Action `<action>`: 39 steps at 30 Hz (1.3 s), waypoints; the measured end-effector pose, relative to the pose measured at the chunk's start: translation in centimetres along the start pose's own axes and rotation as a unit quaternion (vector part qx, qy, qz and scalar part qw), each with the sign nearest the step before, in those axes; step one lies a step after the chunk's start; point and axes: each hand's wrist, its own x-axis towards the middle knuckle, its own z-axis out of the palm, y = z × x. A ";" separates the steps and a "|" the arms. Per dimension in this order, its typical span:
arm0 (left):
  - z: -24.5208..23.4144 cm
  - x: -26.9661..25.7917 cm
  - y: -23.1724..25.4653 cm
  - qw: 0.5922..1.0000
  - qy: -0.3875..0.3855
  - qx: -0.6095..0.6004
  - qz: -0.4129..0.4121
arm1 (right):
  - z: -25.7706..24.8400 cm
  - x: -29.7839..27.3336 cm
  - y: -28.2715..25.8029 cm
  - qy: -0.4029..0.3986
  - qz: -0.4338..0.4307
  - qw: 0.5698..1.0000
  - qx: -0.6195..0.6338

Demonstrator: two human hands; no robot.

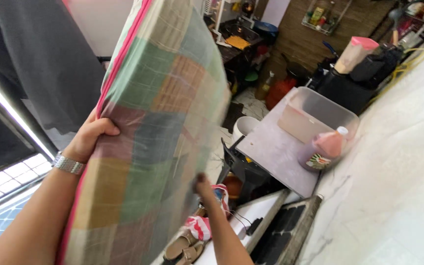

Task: The person organizes electronic wires and a solar charge controller on a chair, then tidies up by moving a seat cushion and a fan.

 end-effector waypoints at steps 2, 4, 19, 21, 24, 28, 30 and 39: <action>1.5 0.0 -0.4 1.000 -0.010 0.008 0.028 | -0.1 -3.9 -1.5 -0.102 -0.008 0.992 0.073; 2.9 -0.1 -0.1 0.994 -0.029 0.060 0.086 | -1.2 -3.0 1.3 -0.371 -0.027 0.928 0.008; 1.3 -2.0 -6.7 0.980 0.166 0.077 0.075 | -9.9 -0.8 0.4 0.053 -0.190 0.969 -0.150; 2.9 -2.4 -7.6 0.979 0.186 0.074 0.040 | -10.1 -8.9 -10.4 -0.019 -0.131 0.983 -0.130; 4.9 -2.9 -10.4 0.970 0.216 0.115 -0.012 | -9.2 -18.0 -21.1 -0.174 -0.100 0.976 -0.084; 6.5 -4.6 -12.8 0.940 0.235 0.242 -0.043 | -7.2 -25.6 -26.8 -0.200 -0.197 0.936 -0.213; 7.6 -5.3 -13.2 0.941 0.219 0.256 -0.044 | -7.1 -28.5 -27.3 -0.153 -0.188 0.942 -0.231; 14.0 -12.0 -15.0 0.938 0.073 0.332 -0.069 | -3.6 -41.3 -31.5 -0.069 -0.072 0.878 -0.467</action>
